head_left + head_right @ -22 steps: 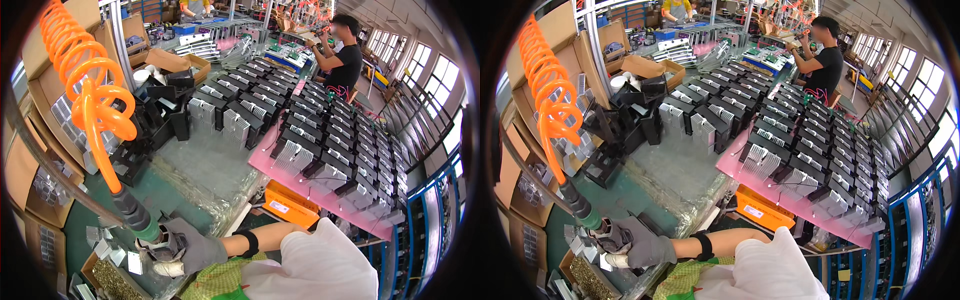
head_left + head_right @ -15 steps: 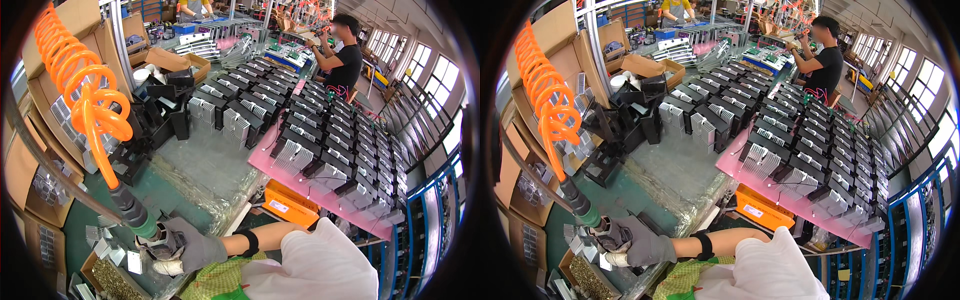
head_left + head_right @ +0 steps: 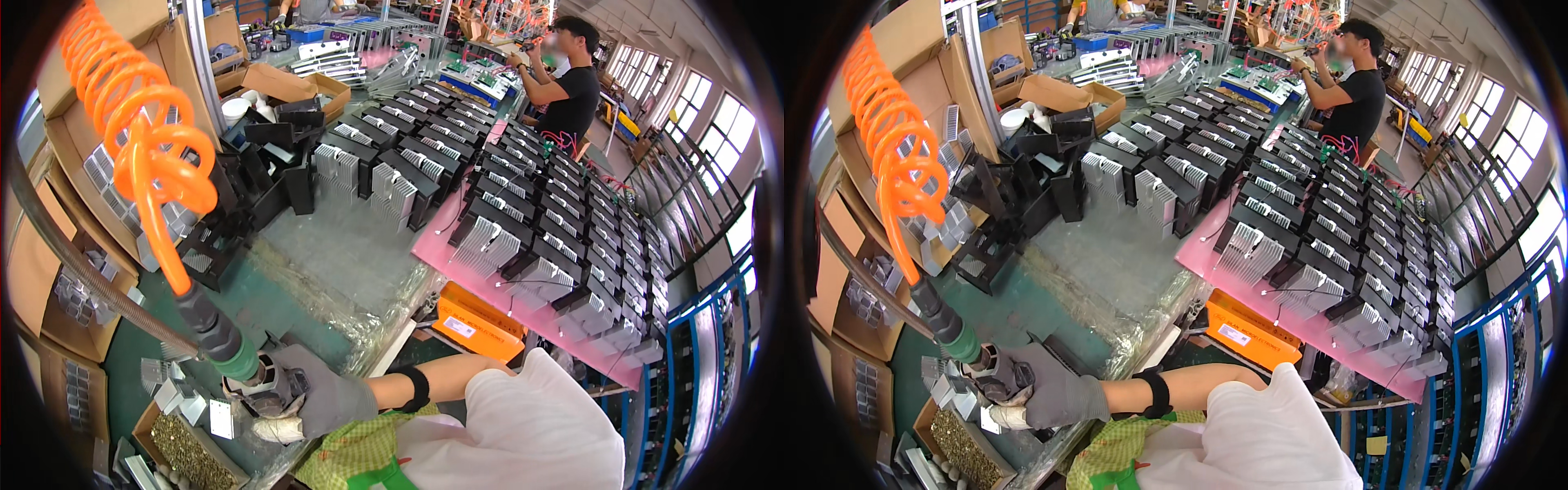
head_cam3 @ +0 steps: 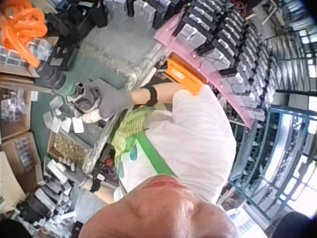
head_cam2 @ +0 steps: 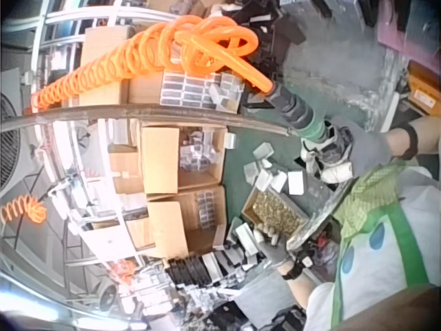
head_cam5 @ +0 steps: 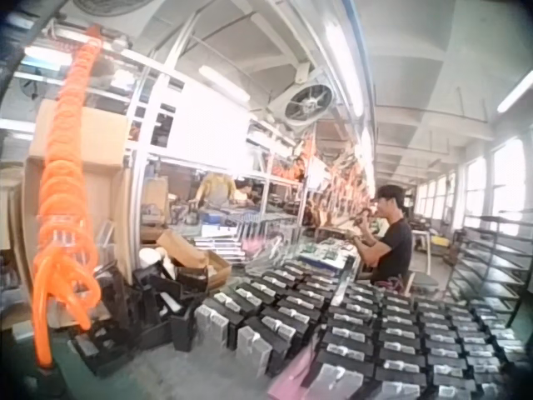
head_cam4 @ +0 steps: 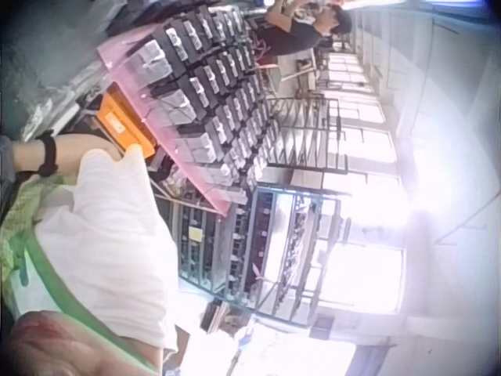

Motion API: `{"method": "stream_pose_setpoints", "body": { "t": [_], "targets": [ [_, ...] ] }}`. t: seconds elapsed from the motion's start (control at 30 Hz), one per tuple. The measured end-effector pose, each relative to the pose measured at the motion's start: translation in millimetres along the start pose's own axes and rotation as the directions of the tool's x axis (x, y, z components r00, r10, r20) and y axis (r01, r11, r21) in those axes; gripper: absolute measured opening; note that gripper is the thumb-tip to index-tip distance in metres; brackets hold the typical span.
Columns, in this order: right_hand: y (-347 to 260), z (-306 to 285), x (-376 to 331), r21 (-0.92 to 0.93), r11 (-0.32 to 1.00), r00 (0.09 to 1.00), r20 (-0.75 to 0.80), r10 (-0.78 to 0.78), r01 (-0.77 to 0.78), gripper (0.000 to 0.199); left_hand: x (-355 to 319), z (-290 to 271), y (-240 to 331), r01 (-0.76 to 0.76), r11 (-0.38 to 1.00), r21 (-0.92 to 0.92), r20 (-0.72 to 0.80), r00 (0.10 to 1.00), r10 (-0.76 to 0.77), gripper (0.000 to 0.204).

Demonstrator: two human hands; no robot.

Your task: The recorder is assembling metal components for solar equipment, including heat sinks and enclosures, using an industrial pneumatic screwdriver.

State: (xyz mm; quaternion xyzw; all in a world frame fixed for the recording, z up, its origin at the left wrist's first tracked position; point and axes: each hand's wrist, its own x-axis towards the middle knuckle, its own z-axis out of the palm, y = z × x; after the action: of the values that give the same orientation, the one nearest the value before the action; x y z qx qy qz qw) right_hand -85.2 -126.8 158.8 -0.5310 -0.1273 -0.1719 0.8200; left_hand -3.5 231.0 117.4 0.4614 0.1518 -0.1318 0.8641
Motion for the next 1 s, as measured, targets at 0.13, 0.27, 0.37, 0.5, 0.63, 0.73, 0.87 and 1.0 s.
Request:
{"method": "stream_pose_setpoints", "body": {
  "t": [0.13, 0.27, 0.37, 0.5, 0.63, 0.73, 0.87, 1.0],
  "targets": [
    [-11, 6, 0, 0.155, 0.988, 1.0, -0.023, -0.002, 0.005, 0.049, -54, 45, -42, 0.139, 0.99, 0.013, 0.299, 0.944, -0.136, 0.025],
    [-15, -16, -10, 0.057, 0.998, 0.99, 0.131, -0.045, 0.038, 0.051, -83, 68, -103, 0.468, 0.875, 0.126, 0.541, 0.706, -0.456, 0.035],
    [-18, -21, -12, 0.337, 0.941, 0.976, 0.191, -0.108, 0.038, 0.057, -81, 86, -140, 0.446, 0.851, 0.277, 0.57, 0.637, -0.519, 0.045],
    [-45, -12, -20, 0.387, 0.92, 0.998, 0.052, 0.046, -0.062, 0.07, -72, 106, -171, 0.564, 0.818, 0.115, 0.72, 0.52, -0.46, 0.051],
    [-46, -11, -33, 0.532, 0.822, 0.955, -0.079, 0.287, -0.203, 0.073, -71, 109, -179, 0.601, 0.797, 0.059, 0.804, 0.444, -0.394, 0.055],
    [-28, -25, -32, 0.488, 0.854, 0.977, -0.01, 0.213, -0.181, 0.071, -73, 109, -182, 0.59, 0.805, 0.059, 0.798, 0.457, -0.393, 0.058],
    [-17, -34, -28, 0.43, 0.891, 0.989, 0.08, 0.124, -0.146, 0.07, -73, 109, -185, 0.584, 0.809, 0.073, 0.8, 0.45, -0.396, 0.062],
    [-19, -35, -22, 0.381, 0.918, 0.985, 0.163, 0.052, -0.111, 0.068, -70, 109, -185, 0.643, 0.76, 0.091, 0.796, 0.412, -0.444, 0.065]
  ]
}}
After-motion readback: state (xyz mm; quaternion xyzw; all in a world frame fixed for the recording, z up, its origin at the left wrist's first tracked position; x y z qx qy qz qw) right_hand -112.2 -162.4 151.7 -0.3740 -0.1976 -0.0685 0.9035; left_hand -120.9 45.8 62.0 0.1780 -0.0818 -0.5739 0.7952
